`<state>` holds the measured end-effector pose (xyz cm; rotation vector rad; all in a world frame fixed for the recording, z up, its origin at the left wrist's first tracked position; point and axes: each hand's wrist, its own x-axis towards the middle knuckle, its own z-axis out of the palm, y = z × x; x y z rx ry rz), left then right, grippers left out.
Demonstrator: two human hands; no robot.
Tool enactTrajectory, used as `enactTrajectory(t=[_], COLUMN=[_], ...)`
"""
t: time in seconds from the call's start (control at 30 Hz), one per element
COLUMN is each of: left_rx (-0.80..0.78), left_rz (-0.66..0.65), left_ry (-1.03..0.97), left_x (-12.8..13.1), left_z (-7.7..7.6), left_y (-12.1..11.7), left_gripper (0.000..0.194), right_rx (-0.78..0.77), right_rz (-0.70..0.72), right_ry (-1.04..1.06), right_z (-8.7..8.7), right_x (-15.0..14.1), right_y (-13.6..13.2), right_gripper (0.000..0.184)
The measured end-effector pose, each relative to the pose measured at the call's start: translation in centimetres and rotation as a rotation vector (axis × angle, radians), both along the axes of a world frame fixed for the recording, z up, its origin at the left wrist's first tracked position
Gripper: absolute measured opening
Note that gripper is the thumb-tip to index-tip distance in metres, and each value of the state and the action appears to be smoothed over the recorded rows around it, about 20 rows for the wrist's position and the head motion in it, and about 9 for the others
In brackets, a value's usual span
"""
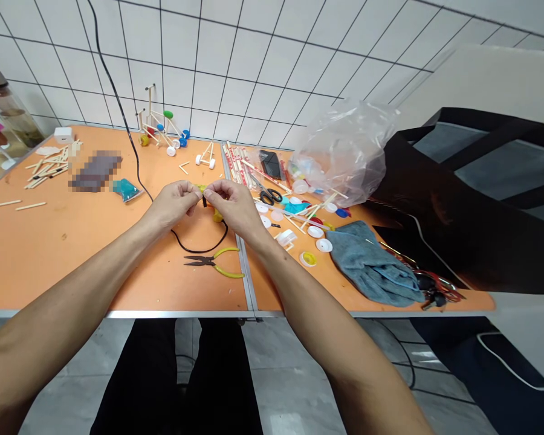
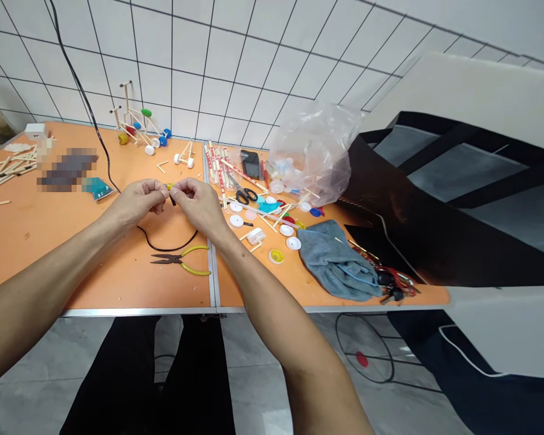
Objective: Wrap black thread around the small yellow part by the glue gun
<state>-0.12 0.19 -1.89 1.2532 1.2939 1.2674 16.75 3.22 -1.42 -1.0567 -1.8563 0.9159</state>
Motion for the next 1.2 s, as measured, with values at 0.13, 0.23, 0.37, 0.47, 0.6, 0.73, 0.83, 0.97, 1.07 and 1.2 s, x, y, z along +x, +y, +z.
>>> enactTrajectory(t=[0.13,0.23,0.37,0.47,0.6,0.73,0.83,0.97,1.07,1.2], left_rx=[0.001,0.001,-0.009,-0.007,-0.010,-0.030,-0.036,-0.027,-0.022,-0.028], left_rz=[-0.009,-0.011,-0.011,0.004,0.000,-0.004,-0.011,-0.009,-0.004,0.017], left_ry=[0.012,0.016,0.019,0.004,0.001,-0.003,-0.005,0.000,0.008,0.007], left_x=[0.0,0.0,0.0,0.1,0.1,0.1,0.1,0.1,0.1,0.3], left_z=[0.1,0.2,0.3,0.4,0.7,1.1,1.3,1.1,1.0,1.3], left_y=[-0.1,-0.1,-0.2,-0.3,-0.4,-0.6,-0.6,-0.5,-0.4,-0.7], left_gripper=[0.026,0.026,0.024,0.023,0.027,0.030,0.030,0.029,0.031,0.029], right_rx=[-0.003,-0.003,-0.008,-0.009,-0.019,-0.008,-0.006,-0.004,-0.008,-0.011], right_rz=[0.010,0.006,-0.007,-0.007,-0.008,-0.010,-0.016,0.010,0.010,-0.007], right_ry=[0.002,-0.022,-0.018,-0.019,-0.025,-0.002,-0.004,-0.009,-0.023,-0.027], right_z=[0.0,0.1,0.1,0.1,0.0,0.1,0.2,0.2,0.1,0.2], right_x=[-0.1,-0.2,-0.2,-0.2,-0.2,-0.1,0.0,0.0,-0.1,-0.2], right_y=[0.0,-0.1,-0.1,-0.1,-0.1,0.0,0.0,-0.1,-0.1,-0.1], right_gripper=[0.019,0.019,0.019,0.018,0.018,0.020,0.021,0.019,0.019,0.020])
